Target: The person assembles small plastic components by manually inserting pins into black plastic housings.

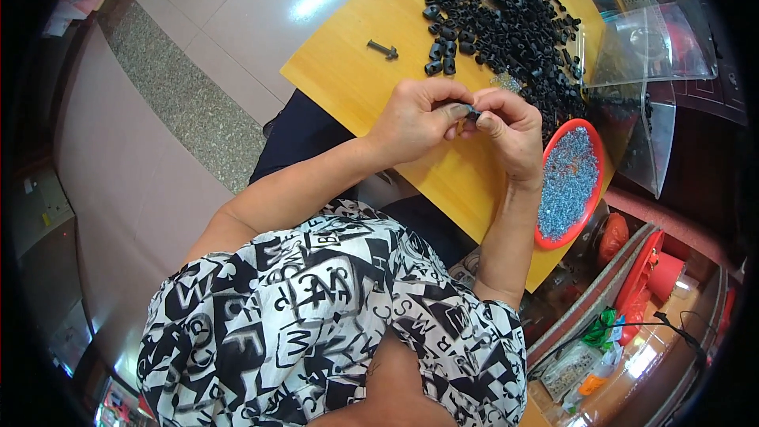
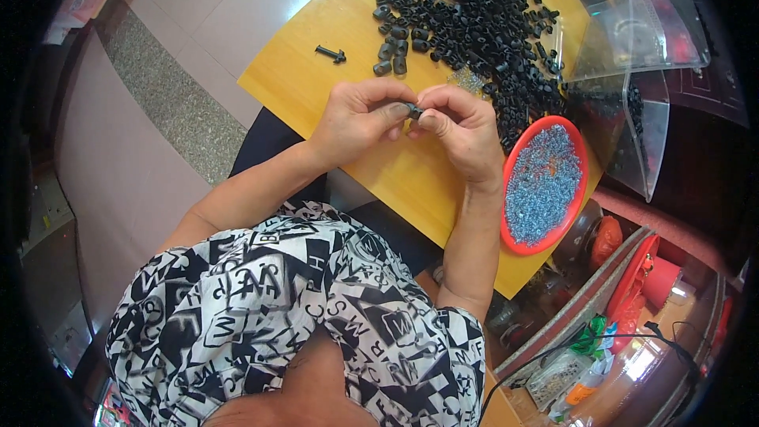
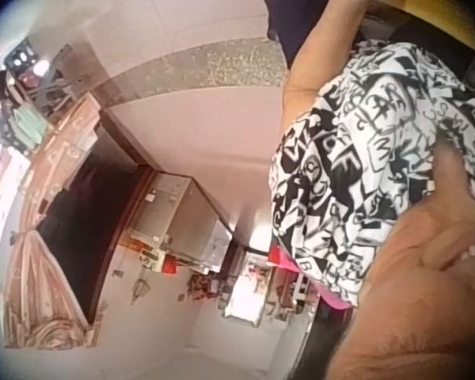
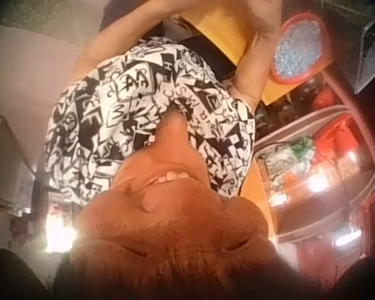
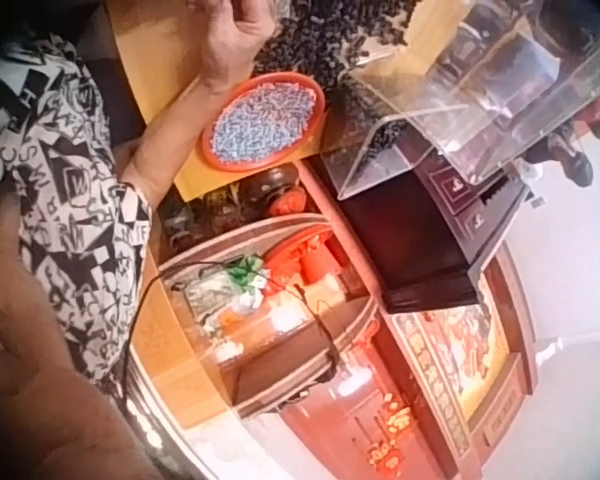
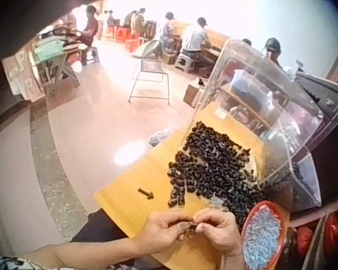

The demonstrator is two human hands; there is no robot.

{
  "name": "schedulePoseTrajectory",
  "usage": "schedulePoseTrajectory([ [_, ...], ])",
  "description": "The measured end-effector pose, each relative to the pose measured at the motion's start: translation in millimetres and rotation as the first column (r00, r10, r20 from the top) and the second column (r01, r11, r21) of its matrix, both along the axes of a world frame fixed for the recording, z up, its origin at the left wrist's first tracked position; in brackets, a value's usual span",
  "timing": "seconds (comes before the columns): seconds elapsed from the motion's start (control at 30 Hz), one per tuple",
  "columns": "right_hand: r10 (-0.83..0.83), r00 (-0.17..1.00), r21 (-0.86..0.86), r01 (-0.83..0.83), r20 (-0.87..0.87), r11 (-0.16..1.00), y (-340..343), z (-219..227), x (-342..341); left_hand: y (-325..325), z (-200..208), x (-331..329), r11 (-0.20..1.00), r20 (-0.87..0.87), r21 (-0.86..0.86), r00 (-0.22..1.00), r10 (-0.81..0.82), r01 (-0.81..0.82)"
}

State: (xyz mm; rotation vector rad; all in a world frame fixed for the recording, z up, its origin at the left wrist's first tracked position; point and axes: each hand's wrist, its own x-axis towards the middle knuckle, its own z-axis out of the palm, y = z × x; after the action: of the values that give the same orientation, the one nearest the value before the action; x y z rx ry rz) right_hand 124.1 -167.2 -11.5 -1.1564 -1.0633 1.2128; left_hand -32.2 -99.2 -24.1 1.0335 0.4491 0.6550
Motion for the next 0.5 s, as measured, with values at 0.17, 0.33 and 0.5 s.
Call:
schedulePoseTrajectory([
  [0.17,0.063,0.992,-0.077,-0.054,0.111,0.996,-0.7,1.1,5.1,-3.1,-6.6,3.5,0.960,-0.077,0.251,0.986,0.145,-0.122],
  [0.33,0.008,1.000,-0.084,-0.007,0.006,0.996,2.0,-3.8,-0.9,-2.2,-3.1,5.1,0.954,-0.066,0.244,0.978,0.196,-0.174],
  [0.5,0.043,0.986,-0.112,-0.061,-0.158,0.992,2.7,-7.0,0.1,0.3,-7.6,2.9,0.986,-0.041,0.139,0.994,0.100,-0.094],
])
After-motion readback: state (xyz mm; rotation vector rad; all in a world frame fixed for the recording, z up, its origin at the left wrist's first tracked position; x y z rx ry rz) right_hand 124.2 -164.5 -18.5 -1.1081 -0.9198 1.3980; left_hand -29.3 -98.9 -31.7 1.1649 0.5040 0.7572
